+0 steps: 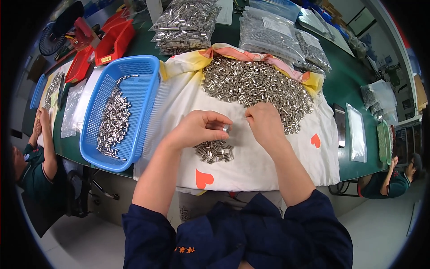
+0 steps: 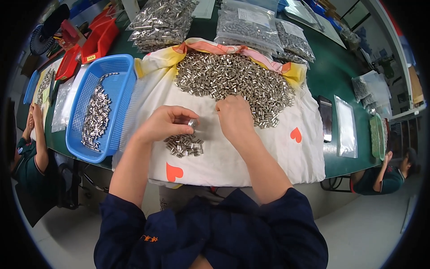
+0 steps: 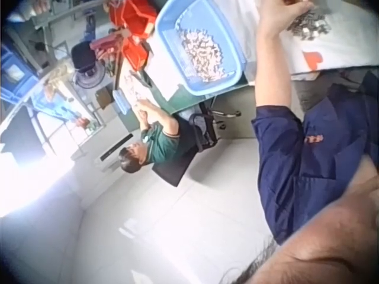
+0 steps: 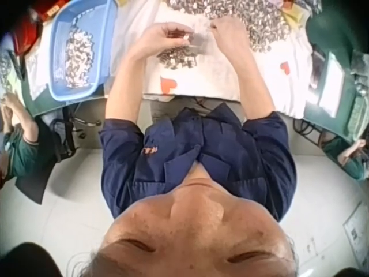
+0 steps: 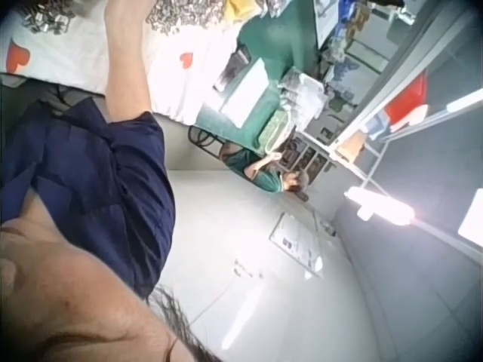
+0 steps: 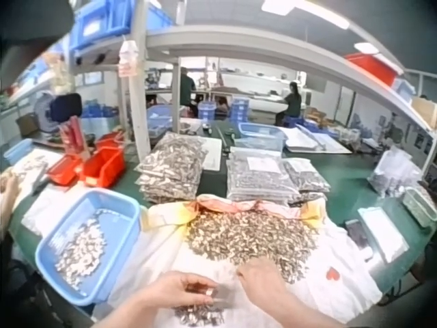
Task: Sorting and inspecting small metal hardware components at a workbench.
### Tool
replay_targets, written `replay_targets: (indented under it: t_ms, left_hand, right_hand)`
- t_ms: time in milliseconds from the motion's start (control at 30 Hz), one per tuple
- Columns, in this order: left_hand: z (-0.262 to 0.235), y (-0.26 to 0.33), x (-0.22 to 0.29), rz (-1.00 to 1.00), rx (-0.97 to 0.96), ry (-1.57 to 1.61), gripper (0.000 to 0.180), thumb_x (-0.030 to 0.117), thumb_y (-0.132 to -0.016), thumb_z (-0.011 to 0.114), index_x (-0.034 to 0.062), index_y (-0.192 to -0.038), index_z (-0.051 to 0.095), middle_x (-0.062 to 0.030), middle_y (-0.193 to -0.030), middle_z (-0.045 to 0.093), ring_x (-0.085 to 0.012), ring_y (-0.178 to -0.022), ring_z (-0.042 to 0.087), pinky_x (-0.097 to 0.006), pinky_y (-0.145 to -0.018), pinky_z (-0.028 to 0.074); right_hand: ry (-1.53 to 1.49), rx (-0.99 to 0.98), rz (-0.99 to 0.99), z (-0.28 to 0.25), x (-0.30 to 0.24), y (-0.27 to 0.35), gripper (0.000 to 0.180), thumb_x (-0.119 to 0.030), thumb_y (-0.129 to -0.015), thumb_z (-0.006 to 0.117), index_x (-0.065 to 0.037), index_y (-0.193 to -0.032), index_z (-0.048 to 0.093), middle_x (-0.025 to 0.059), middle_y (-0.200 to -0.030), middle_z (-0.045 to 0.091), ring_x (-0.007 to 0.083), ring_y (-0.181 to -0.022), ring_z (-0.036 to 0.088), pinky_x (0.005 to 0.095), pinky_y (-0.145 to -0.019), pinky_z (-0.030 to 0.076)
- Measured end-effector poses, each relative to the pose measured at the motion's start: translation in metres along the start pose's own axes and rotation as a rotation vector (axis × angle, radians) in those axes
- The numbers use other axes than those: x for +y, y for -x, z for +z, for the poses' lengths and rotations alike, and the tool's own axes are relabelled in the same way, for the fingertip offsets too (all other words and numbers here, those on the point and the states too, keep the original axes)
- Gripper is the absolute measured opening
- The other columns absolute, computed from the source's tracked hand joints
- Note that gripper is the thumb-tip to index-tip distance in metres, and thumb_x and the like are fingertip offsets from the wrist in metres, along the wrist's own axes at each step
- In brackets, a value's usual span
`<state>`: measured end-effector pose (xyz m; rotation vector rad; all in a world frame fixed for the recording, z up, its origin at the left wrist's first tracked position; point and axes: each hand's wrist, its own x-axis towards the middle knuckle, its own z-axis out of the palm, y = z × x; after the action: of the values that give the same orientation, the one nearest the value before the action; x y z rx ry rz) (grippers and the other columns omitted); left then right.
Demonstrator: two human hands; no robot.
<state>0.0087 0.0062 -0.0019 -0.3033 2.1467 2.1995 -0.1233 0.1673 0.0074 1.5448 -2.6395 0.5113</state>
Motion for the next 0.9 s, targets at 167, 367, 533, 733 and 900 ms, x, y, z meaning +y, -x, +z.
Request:
replay_targets:
  t_ms: [167, 367, 533, 733, 900]
  left_hand:
    - [-0.003, -0.002, 0.001, -0.004, 0.084, 0.186, 0.032, 0.001, -0.074, 0.066, -0.0016, -0.104, 0.057, -0.002, -0.084, 0.061, -0.0059, -0.076, 0.056, -0.019, -0.067, 0.046]
    - [-0.002, -0.004, 0.0, 0.055, 0.077, 0.245, 0.034, 0.001, -0.074, 0.065, -0.0027, -0.107, 0.055, -0.0041, -0.087, 0.062, -0.0071, -0.077, 0.058, -0.02, -0.068, 0.047]
    - [-0.001, -0.004, 0.0, 0.026, 0.094, 0.197, 0.034, 0.002, -0.073, 0.067, -0.0026, -0.105, 0.057, -0.0027, -0.085, 0.062, -0.0061, -0.076, 0.057, -0.019, -0.067, 0.047]
    - [0.004, -0.005, -0.002, 0.035, 0.171, 0.156, 0.034, 0.003, -0.073, 0.068, -0.0021, -0.104, 0.058, -0.0023, -0.085, 0.063, -0.0055, -0.076, 0.057, -0.019, -0.068, 0.047]
    - [0.0, -0.002, 0.0, 0.055, 0.16, 0.202, 0.034, 0.003, -0.072, 0.068, -0.0021, -0.105, 0.058, -0.0034, -0.086, 0.063, -0.006, -0.076, 0.057, -0.019, -0.068, 0.047]
  right_hand:
    - [-0.242, 0.078, -0.036, -0.009, -0.015, -0.003, 0.008, -0.006, -0.074, 0.059, -0.005, -0.081, 0.061, 0.0082, -0.079, 0.058, 0.0223, -0.079, 0.054, 0.032, -0.072, 0.043]
    - [-0.877, -0.057, 0.101, -0.003, -0.028, 0.0, 0.005, -0.002, -0.077, 0.057, -0.002, -0.082, 0.059, 0.0029, -0.079, 0.059, 0.009, -0.073, 0.055, 0.0221, -0.066, 0.044]
    - [-0.688, 0.076, 0.051, -0.002, -0.035, 0.002, 0.008, -0.004, -0.07, 0.06, -0.003, -0.077, 0.057, 0.0053, -0.072, 0.058, 0.0183, -0.066, 0.056, 0.0283, -0.061, 0.045]
    - [-0.532, 0.226, -0.063, 0.003, -0.039, 0.003, 0.008, -0.003, -0.067, 0.061, -0.003, -0.075, 0.057, 0.0069, -0.071, 0.057, 0.021, -0.066, 0.056, 0.0306, -0.058, 0.045]
    - [-0.756, 0.117, 0.051, -0.003, -0.035, 0.001, 0.008, -0.005, -0.069, 0.063, -0.003, -0.076, 0.06, 0.0056, -0.069, 0.058, 0.017, -0.064, 0.056, 0.0264, -0.058, 0.044]
